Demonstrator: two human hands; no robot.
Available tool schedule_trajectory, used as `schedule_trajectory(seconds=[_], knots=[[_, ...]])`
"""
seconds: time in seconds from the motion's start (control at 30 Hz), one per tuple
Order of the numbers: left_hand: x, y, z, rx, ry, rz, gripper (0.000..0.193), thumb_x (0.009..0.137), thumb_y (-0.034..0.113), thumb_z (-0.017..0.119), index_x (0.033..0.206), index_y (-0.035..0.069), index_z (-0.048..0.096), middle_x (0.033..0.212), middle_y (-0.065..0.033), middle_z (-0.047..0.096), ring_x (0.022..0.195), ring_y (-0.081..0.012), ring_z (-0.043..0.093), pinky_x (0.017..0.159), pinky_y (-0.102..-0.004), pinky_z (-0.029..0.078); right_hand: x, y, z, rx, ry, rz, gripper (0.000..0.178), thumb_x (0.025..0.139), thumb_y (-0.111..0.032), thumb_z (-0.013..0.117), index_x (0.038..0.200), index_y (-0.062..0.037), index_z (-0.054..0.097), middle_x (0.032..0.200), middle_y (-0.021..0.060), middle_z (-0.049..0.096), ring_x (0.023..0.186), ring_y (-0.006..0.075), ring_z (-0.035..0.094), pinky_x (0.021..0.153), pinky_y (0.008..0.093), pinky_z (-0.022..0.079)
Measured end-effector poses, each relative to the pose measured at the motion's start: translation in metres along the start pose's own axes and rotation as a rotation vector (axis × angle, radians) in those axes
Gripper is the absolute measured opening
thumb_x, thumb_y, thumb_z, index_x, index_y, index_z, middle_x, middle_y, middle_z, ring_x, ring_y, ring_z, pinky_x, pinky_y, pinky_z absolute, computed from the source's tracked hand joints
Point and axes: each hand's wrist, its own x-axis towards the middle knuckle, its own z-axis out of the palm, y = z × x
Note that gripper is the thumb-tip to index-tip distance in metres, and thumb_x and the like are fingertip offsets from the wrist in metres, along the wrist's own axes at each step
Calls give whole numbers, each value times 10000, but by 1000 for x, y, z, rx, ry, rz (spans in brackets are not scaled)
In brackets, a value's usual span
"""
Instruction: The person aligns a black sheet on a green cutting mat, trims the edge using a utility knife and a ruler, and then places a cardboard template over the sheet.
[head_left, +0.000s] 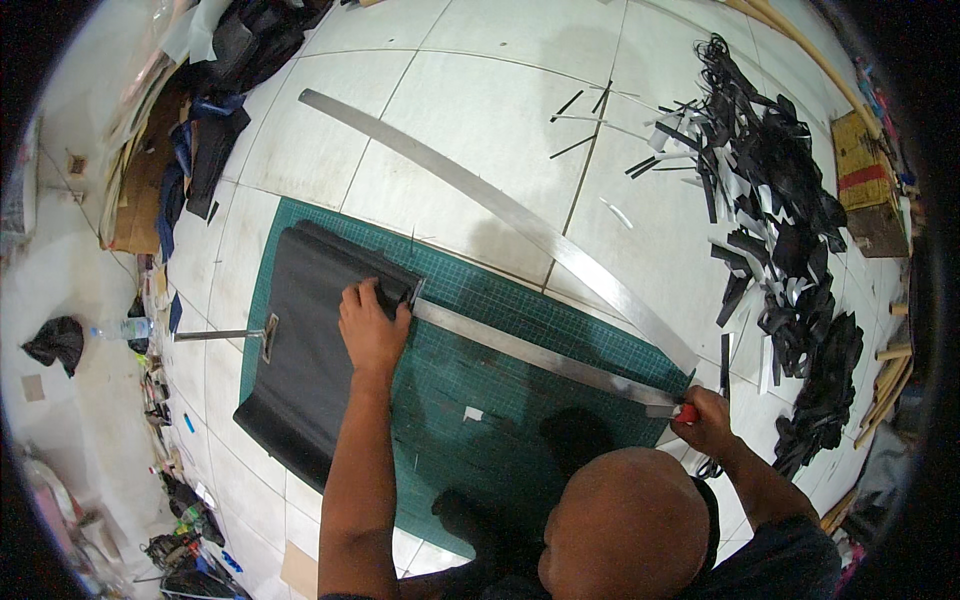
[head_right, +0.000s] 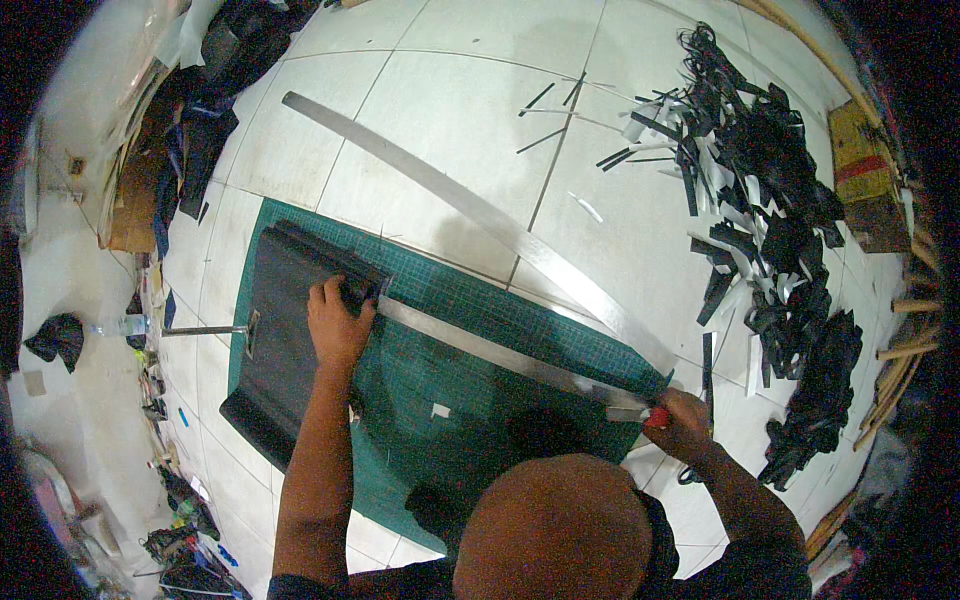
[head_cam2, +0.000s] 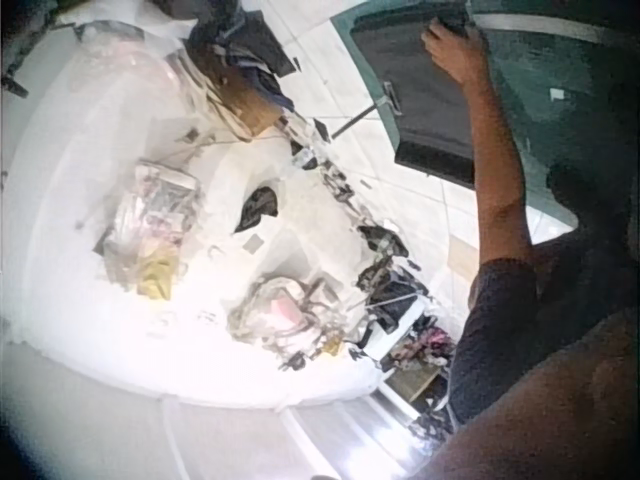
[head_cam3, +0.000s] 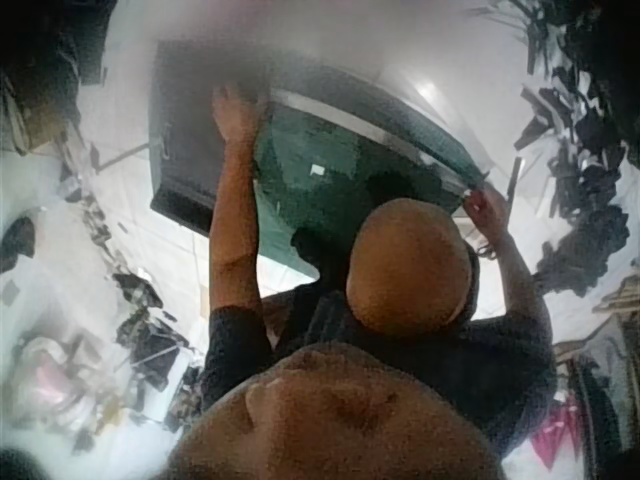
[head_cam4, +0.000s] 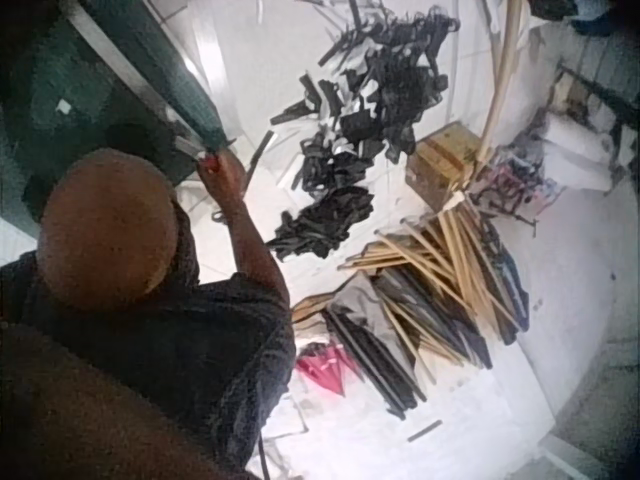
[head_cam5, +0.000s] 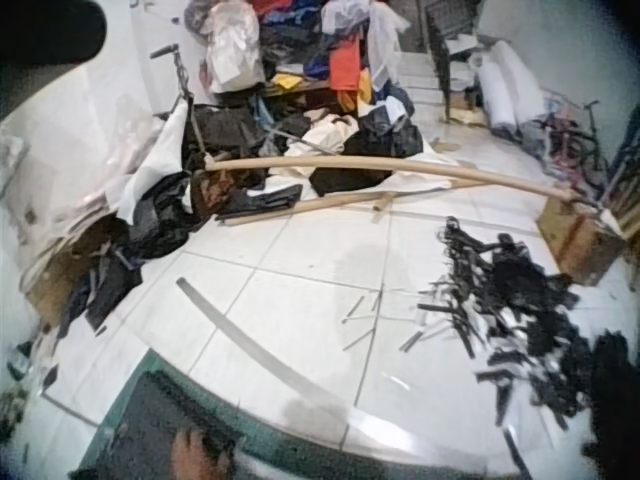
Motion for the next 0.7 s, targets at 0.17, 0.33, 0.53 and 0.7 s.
schedule_trajectory(seconds=[0.17,0.33,0.53,0.7], knots=[[2,-6,-4,-28,45,110,525,756,201,747,1214,15,569,1137,-196,547,1066,-398,553,910,-479,477,12,-11,-3,-34,-46,-12,366,624,-213,826,899,-82,623,806,135,626,752,361,635,645,474,492],[2,-8,-9,-33,45,128,515,756,187,744,1207,6,573,1139,-205,551,1059,-401,562,906,-468,484,19,-9,8,-62,-26,-43,341,627,-248,829,849,-90,624,773,126,617,729,363,629,646,472,492],[0,-7,-10,-42,22,93,537,761,200,747,1228,12,559,1171,-212,544,1074,-402,561,922,-471,480,36,-33,24,-60,-28,-40,333,678,-271,828,830,-87,594,776,125,604,715,355,624,623,456,492],[1,-8,-9,-186,30,94,535,838,260,717,1263,-5,530,1189,-214,543,1096,-404,556,952,-465,463,77,-85,55,136,-42,-67,304,787,-263,764,906,-67,564,815,160,605,771,380,632,668,489,501]])
